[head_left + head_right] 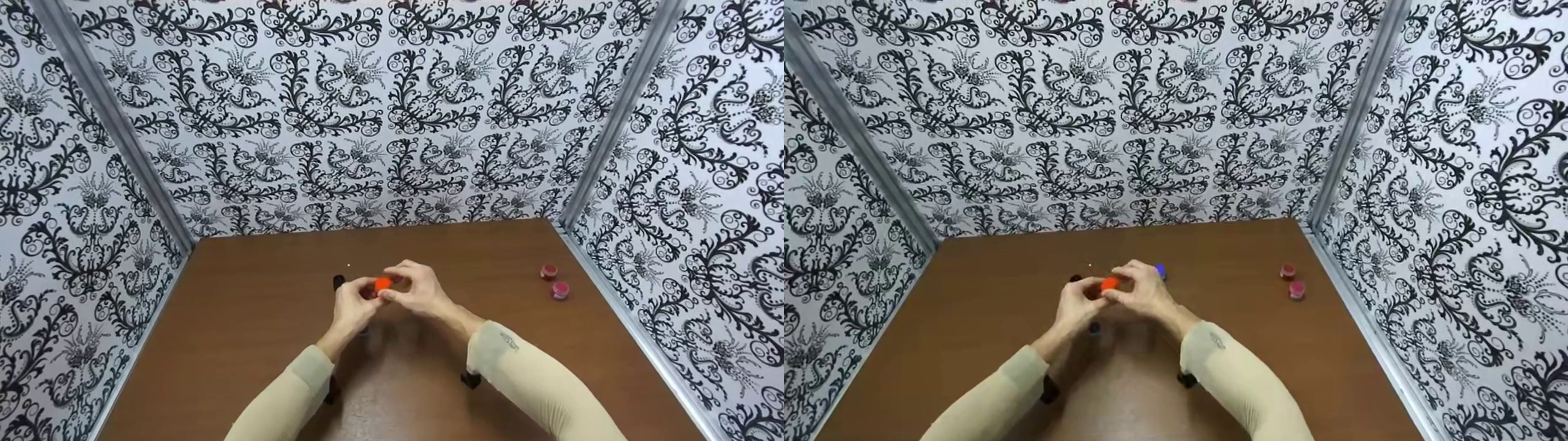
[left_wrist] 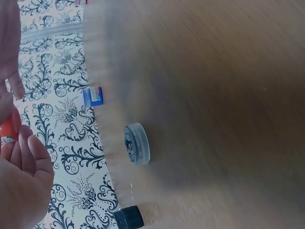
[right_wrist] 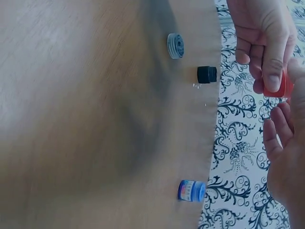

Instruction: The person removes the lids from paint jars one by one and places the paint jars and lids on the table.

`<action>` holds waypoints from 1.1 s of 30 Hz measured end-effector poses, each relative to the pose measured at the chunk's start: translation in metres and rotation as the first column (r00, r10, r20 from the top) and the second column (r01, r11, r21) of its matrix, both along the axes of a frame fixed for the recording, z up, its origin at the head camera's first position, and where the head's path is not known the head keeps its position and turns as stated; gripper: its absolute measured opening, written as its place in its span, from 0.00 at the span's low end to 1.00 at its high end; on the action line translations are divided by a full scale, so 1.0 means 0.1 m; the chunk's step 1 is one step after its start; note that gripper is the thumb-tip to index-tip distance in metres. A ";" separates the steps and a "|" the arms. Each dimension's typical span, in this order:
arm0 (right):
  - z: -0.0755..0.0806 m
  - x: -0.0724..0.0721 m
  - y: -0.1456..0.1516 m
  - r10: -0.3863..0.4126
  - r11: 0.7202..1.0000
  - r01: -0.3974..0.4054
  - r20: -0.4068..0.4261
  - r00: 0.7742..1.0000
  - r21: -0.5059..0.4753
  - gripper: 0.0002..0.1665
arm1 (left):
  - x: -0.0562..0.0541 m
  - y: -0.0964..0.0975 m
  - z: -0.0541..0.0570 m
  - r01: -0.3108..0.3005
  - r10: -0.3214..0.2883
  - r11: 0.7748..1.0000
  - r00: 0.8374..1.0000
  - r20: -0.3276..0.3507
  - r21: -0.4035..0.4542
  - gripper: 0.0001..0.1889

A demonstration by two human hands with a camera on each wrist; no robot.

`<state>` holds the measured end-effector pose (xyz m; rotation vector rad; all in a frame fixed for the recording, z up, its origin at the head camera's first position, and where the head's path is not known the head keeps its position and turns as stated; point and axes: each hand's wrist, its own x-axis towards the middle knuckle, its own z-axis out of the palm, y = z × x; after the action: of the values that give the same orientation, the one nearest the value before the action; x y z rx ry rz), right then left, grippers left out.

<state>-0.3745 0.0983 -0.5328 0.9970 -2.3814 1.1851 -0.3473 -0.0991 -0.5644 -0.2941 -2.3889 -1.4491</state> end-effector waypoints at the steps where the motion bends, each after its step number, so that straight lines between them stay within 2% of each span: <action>1: 0.00 0.01 0.01 -0.015 1.000 0.016 0.034 0.999 -0.027 0.27 | 0.01 0.00 0.01 -0.007 0.007 1.000 1.000 -0.001 0.002 0.12; 4: 0.03 0.04 0.01 -0.060 0.995 0.067 0.088 0.994 -0.077 0.27 | 0.02 0.01 0.03 -0.016 0.016 1.000 1.000 -0.007 0.004 0.12; 8: 0.08 0.08 0.00 -0.102 0.989 0.111 0.087 0.991 -0.099 0.24 | 0.04 0.05 0.08 -0.010 0.010 1.000 1.000 -0.015 0.004 0.13; 17: 0.08 0.12 0.02 -0.119 0.983 0.131 0.102 0.988 -0.127 0.19 | 0.06 0.11 0.11 0.009 -0.008 1.000 1.000 -0.006 0.010 0.13; 25: 0.08 0.10 0.05 -0.046 0.998 0.046 -0.015 0.999 -0.036 0.16 | 0.03 0.08 0.12 0.043 -0.042 0.999 0.999 0.018 -0.007 0.14; 33: 0.09 0.08 0.12 0.082 0.997 -0.082 0.011 0.997 -0.012 0.18 | 0.01 0.05 0.12 0.144 -0.145 0.989 0.988 0.052 0.025 0.16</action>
<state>-0.3663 0.1101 -0.5242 1.0968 -2.3604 1.2345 -0.3459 -0.0942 -0.5522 -0.4368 -2.4372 -1.5637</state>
